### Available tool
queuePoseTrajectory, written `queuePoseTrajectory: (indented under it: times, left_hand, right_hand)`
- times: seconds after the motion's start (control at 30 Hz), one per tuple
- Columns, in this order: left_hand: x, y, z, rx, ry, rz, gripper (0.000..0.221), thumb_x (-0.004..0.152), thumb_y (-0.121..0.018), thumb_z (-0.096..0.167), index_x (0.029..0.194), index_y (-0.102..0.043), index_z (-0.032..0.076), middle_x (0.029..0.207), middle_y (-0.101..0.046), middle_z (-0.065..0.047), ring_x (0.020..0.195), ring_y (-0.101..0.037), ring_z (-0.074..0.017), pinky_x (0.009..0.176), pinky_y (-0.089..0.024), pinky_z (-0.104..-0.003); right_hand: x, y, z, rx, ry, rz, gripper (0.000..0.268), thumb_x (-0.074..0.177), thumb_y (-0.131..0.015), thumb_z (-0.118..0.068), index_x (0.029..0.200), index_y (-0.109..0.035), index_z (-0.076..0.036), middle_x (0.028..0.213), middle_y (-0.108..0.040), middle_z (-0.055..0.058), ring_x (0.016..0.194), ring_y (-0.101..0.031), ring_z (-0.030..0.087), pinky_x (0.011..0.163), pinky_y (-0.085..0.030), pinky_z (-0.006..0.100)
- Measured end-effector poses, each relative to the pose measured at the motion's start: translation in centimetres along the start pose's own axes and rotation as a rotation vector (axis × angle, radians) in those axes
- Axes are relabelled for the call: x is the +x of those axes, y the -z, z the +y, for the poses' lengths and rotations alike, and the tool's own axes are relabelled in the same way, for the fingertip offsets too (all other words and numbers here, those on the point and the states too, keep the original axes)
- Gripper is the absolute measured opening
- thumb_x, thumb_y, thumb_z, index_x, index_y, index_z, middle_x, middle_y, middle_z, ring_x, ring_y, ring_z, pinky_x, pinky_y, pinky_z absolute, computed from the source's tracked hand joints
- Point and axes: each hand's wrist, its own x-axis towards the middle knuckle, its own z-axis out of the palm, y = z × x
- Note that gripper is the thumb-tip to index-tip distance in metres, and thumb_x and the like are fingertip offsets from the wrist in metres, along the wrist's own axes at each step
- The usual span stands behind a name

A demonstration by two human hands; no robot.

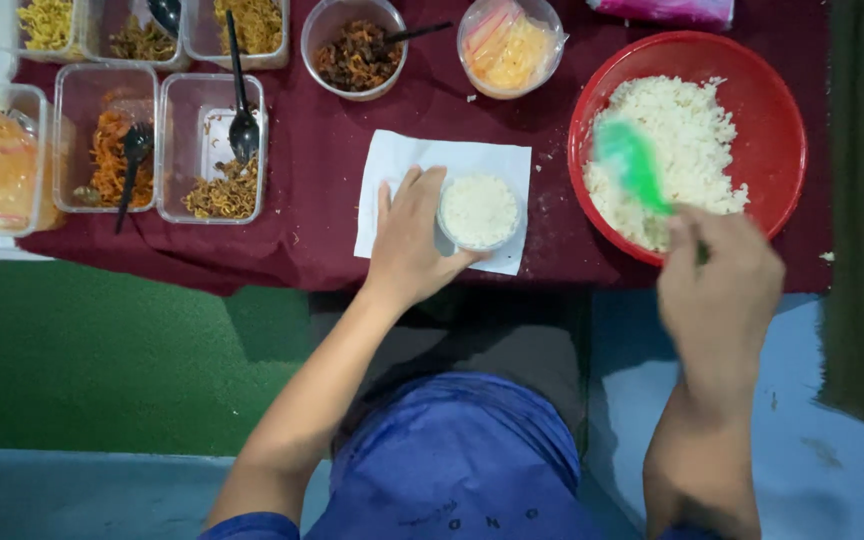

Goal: Scooping rice into a mold and transferring various toppings into a small plastic bag using a spoon.

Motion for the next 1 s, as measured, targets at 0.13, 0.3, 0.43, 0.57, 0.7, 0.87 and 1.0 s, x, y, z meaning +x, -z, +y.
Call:
queuePoseTrajectory:
  times: [0.13,0.3,0.43,0.57,0.7,0.87,1.0]
  left_hand:
    - [-0.3,-0.1,0.1,-0.043,0.024,0.011,0.112,0.066,-0.090,0.059,0.147,-0.036,0.004,0.151,-0.048,-0.013,0.150,-0.029,-0.0413,0.118,-0.007,-0.069]
    - [0.6,0.0,-1.2,-0.419,-0.002,-0.034,0.119,0.056,-0.101,0.040,0.154,-0.038,0.016,0.145,-0.055,-0.018,0.139,-0.050,-0.0406,0.125,-0.027,-0.056]
    - [0.8,0.7,-0.8,-0.518,0.052,-0.047,0.116,0.057,-0.101,0.035,0.154,-0.039,0.018,0.144,-0.059,-0.014,0.137,-0.053,-0.0354,0.123,-0.034,-0.051]
    - [0.6,0.6,-1.0,-0.516,0.093,-0.026,0.114,0.054,-0.102,0.037,0.151,-0.044,0.020,0.143,-0.061,-0.013,0.134,-0.057,-0.0331,0.119,-0.041,-0.047]
    - [0.5,1.1,-0.4,-0.527,0.094,-0.029,0.109,0.058,-0.100,0.036,0.149,-0.044,0.018,0.141,-0.062,-0.016,0.133,-0.057,-0.0358,0.117,-0.043,-0.050]
    - [0.4,1.8,-0.3,-0.563,0.108,-0.058,0.103,0.060,-0.099,0.036,0.144,-0.043,0.019,0.139,-0.064,-0.015,0.132,-0.058,-0.0373,0.115,-0.044,-0.051]
    - [0.6,1.6,-0.4,-0.579,0.115,-0.058,0.097,0.061,-0.098,0.037,0.139,-0.043,0.022,0.137,-0.066,-0.010,0.131,-0.059,-0.0333,0.113,-0.046,-0.050]
  right_hand:
    - [-0.4,0.4,-5.3,0.073,-0.038,-0.254,0.017,0.105,-0.064,-0.019,0.107,-0.079,-0.012,0.096,-0.075,0.010,0.088,-0.067,0.034,0.078,-0.048,0.046]
    - [-0.8,-2.6,-7.7,-0.105,0.097,-0.149,0.015,0.105,-0.067,-0.037,0.102,-0.080,-0.030,0.075,-0.064,-0.001,0.075,-0.071,0.021,0.067,-0.056,0.033]
    - [-0.5,-4.0,-9.1,-0.025,-0.002,-0.228,0.027,0.107,-0.059,-0.040,0.099,-0.080,-0.025,0.071,-0.063,0.006,0.067,-0.069,0.033,0.060,-0.056,0.047]
    - [0.2,-3.8,-8.3,-0.107,0.066,-0.176,0.021,0.106,-0.064,-0.043,0.098,-0.080,-0.032,0.073,-0.064,0.000,0.072,-0.071,0.025,0.062,-0.057,0.039]
    - [0.8,-4.0,-9.3,-0.186,0.043,-0.330,0.034,0.111,-0.055,-0.040,0.088,-0.076,-0.027,0.067,-0.060,0.001,0.067,-0.069,0.026,0.059,-0.057,0.039]
    - [3.2,-1.7,-9.7,-0.115,0.034,-0.433,0.025,0.106,-0.058,-0.036,0.094,-0.077,-0.027,0.072,-0.063,0.008,0.074,-0.070,0.036,0.063,-0.057,0.049]
    - [3.6,-2.9,-9.5,-0.158,0.017,-0.515,0.031,0.105,-0.057,-0.040,0.083,-0.072,-0.024,0.069,-0.063,0.007,0.073,-0.070,0.038,0.065,-0.057,0.051]
